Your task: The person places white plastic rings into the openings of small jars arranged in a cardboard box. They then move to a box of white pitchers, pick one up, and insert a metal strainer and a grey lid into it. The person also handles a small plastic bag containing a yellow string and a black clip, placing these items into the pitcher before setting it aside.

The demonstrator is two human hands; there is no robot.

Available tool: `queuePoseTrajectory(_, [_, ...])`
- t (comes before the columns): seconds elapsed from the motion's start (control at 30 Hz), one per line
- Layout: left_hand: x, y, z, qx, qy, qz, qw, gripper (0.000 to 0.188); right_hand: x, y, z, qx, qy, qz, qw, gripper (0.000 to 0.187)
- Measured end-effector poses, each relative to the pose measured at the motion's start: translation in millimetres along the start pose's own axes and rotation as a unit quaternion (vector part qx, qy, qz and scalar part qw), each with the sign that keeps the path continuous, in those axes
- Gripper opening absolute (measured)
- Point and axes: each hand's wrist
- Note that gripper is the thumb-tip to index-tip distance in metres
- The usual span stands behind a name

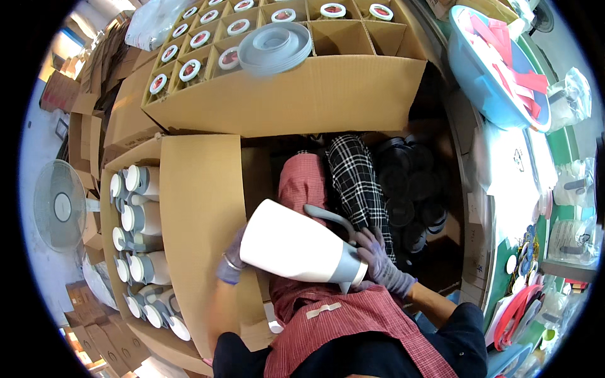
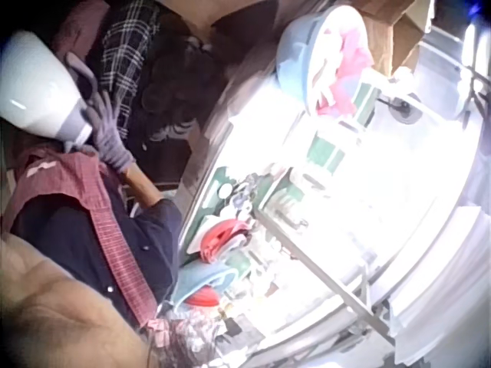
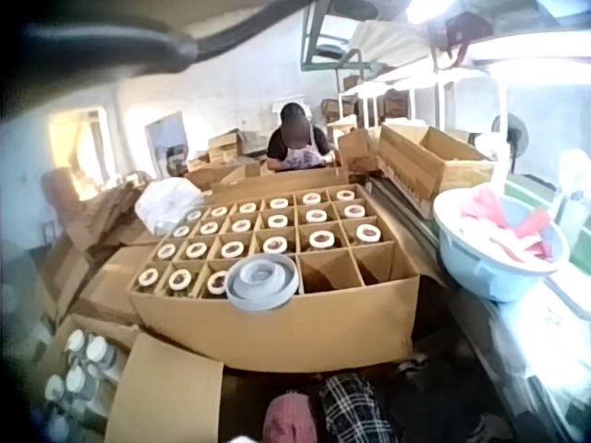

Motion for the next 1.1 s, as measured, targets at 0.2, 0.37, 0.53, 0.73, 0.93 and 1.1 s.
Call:
queuePoseTrajectory(0.2, [17.2,-14.9,43.6,-0.002,-0.057,0.121,0.991,0.074,55.4,135.2,87.7,-0.098,0.118,-0.079,0.985,0.099])
queuePoseTrajectory(0.37, [20.0,-31.6,90.5,-0.022,-0.151,0.07,0.986,0.065,55.0,181.3,84.1,-0.132,0.039,0.002,0.99,0.103])
queuePoseTrajectory(0.53, [-23.2,-69.3,79.8,-0.053,-0.232,-0.324,0.916,0.071,11.4,193.7,35.3,-0.302,-0.113,0.235,0.917,0.1])
queuePoseTrajectory(0.73, [-12.5,-65.0,78.7,-0.057,-0.33,-0.218,0.917,0.068,-45.6,165.2,-12.4,-0.356,-0.079,0.467,0.805,0.084])
queuePoseTrajectory(0.93, [-1.0,-57.2,74.1,-0.091,-0.383,-0.166,0.904,0.059,-59.7,160.3,-3.5,-0.342,-0.072,0.49,0.798,0.08])
queuePoseTrajectory(1.1, [54.1,-45.8,76.2,-0.269,-0.239,-0.141,0.922,0.049,-60.5,158.1,12.8,-0.336,-0.027,0.526,0.781,0.08])
Point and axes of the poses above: each hand's wrist, its own z-axis towards the middle knuckle, its own y-axis out of the back of the hand, x = y × z, and after that the axes turned 15 degrees about x, right-handed
